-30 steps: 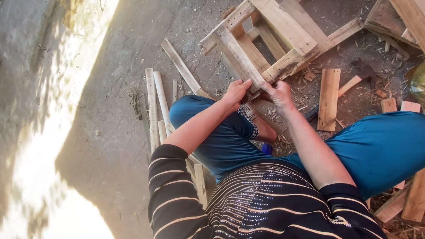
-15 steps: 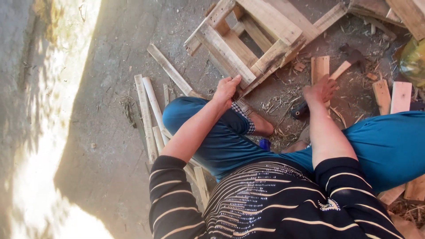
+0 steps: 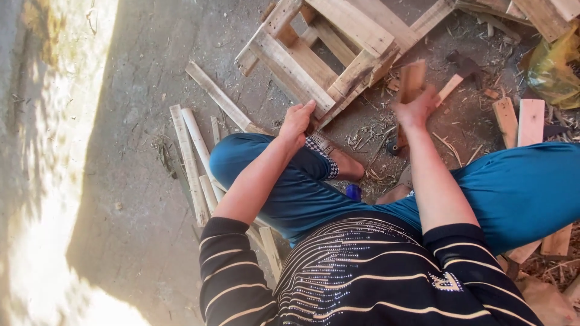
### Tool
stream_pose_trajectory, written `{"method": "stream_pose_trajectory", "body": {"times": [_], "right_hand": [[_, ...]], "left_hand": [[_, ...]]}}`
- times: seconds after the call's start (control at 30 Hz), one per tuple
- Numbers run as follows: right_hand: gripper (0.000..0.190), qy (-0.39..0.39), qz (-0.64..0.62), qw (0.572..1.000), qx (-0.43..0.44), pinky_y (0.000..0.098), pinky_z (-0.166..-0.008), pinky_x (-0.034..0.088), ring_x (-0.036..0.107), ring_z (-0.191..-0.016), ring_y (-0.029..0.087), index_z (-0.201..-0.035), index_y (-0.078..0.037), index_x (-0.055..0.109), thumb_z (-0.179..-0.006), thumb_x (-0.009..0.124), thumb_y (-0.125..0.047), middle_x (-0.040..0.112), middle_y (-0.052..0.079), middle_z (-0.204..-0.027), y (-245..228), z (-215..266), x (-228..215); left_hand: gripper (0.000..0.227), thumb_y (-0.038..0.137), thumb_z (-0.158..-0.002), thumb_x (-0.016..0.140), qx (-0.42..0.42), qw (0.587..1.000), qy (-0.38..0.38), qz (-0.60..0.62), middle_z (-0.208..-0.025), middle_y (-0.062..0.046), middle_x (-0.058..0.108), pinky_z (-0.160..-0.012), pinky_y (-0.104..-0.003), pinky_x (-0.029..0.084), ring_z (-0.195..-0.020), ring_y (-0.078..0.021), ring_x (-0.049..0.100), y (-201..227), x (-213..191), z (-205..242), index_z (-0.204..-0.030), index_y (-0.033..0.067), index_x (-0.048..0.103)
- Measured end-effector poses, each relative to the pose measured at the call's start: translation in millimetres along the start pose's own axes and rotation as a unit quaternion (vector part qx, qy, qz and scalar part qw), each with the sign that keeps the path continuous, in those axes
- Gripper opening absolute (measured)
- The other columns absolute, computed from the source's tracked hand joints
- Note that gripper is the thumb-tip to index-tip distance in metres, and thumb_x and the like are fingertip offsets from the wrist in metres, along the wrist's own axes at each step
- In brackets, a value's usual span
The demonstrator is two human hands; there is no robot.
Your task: The person sits on the ground assembling a small wooden stool frame from pallet-wood parts. They fit slats and legs into the frame, position nails, and hammer the joints, working around the frame piece by piece.
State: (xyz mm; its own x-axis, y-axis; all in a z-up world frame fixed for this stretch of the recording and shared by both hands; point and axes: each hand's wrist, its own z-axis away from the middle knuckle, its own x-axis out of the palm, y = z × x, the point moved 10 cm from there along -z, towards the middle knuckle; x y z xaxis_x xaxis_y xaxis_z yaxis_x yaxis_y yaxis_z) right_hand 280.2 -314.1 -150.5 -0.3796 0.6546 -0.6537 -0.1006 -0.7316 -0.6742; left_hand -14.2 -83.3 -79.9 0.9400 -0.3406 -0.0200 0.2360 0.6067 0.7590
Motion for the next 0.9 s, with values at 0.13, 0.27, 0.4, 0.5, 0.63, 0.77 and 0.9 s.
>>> {"method": "stream_pose_trajectory", "body": {"times": [0.13, 0.27, 0.4, 0.5, 0.63, 0.77, 0.9], "right_hand": [[0.077, -0.084, -0.129, 0.967, -0.204, 0.0581, -0.1, 0.041, 0.052, -0.112, 0.055, -0.124, 0.006, 0.047, -0.051, 0.066, 0.015, 0.049, 0.033, -0.113, -83, 63, 0], [0.079, -0.199, -0.242, 0.905, -0.286, 0.0538, -0.092, 0.049, 0.056, -0.103, 0.046, -0.125, -0.001, 0.048, -0.05, 0.057, 0.02, 0.049, 0.026, -0.11, -109, 107, 27], [0.08, -0.198, -0.191, 0.899, -0.341, 0.0523, -0.092, 0.049, 0.058, -0.102, 0.049, -0.126, -0.001, 0.054, -0.049, 0.055, 0.021, 0.051, 0.025, -0.109, -139, 140, 31], [0.071, -0.188, -0.166, 0.907, -0.339, 0.056, -0.088, 0.05, 0.057, -0.098, 0.05, -0.122, 0.0, 0.052, -0.054, 0.06, 0.019, 0.049, 0.028, -0.109, -143, 150, 30], [0.067, -0.214, -0.106, 0.917, -0.321, 0.06, -0.086, 0.05, 0.059, -0.1, 0.052, -0.122, -0.006, 0.053, -0.058, 0.061, 0.016, 0.05, 0.023, -0.114, -141, 148, 31], [0.066, -0.245, -0.041, 0.923, -0.295, 0.0652, -0.087, 0.051, 0.059, -0.104, 0.058, -0.124, -0.011, 0.053, -0.063, 0.063, 0.013, 0.051, 0.021, -0.121, -131, 143, 37], [0.073, -0.254, -0.001, 0.925, -0.281, 0.0687, -0.087, 0.05, 0.058, -0.108, 0.058, -0.128, -0.014, 0.051, -0.061, 0.062, 0.013, 0.05, 0.019, -0.127, -128, 144, 39]], "left_hand": [[0.035, 0.031, -0.09, 0.076, 0.011, 0.999, 0.015, -0.035, -0.087, -0.022, 0.062, -0.062, -0.045, 0.06, -0.084, -0.0329, 0.069, 4, 2, -1, -0.097, -0.004, 0.072], [0.045, 0.036, -0.086, 0.08, 0.01, 0.997, 0.037, -0.073, -0.109, -0.031, 0.063, -0.083, -0.052, 0.056, -0.106, -0.038, 0.065, 17, 4, 17, -0.108, -0.003, 0.075], [0.045, 0.033, -0.088, 0.078, 0.018, 0.997, 0.027, -0.068, -0.111, -0.031, 0.061, -0.088, -0.052, 0.055, -0.111, -0.0388, 0.063, 22, 4, 20, -0.112, -0.0049, 0.074], [0.042, 0.029, -0.093, 0.073, 0.013, 1.0, 0.001, -0.027, -0.102, -0.023, 0.056, -0.081, -0.048, 0.057, -0.102, -0.0332, 0.059, 15, 2, 15, -0.115, -0.0073, 0.069], [0.04, 0.027, -0.095, 0.072, 0.016, 0.999, -0.027, -0.004, -0.098, -0.02, 0.055, -0.076, -0.047, 0.057, -0.097, -0.0317, 0.06, 21, 5, 14, -0.112, -0.0085, 0.066], [0.042, 0.029, -0.094, 0.072, 0.014, 0.999, -0.035, 0.0, -0.097, -0.019, 0.052, -0.076, -0.048, 0.055, -0.097, -0.0314, 0.058, 33, 10, 28, -0.109, -0.0097, 0.065], [0.039, 0.029, -0.094, 0.072, 0.011, 0.999, -0.036, 0.0, -0.093, -0.019, 0.055, -0.072, -0.046, 0.057, -0.094, -0.032, 0.063, 30, 9, 25, -0.106, -0.0077, 0.066]]}}
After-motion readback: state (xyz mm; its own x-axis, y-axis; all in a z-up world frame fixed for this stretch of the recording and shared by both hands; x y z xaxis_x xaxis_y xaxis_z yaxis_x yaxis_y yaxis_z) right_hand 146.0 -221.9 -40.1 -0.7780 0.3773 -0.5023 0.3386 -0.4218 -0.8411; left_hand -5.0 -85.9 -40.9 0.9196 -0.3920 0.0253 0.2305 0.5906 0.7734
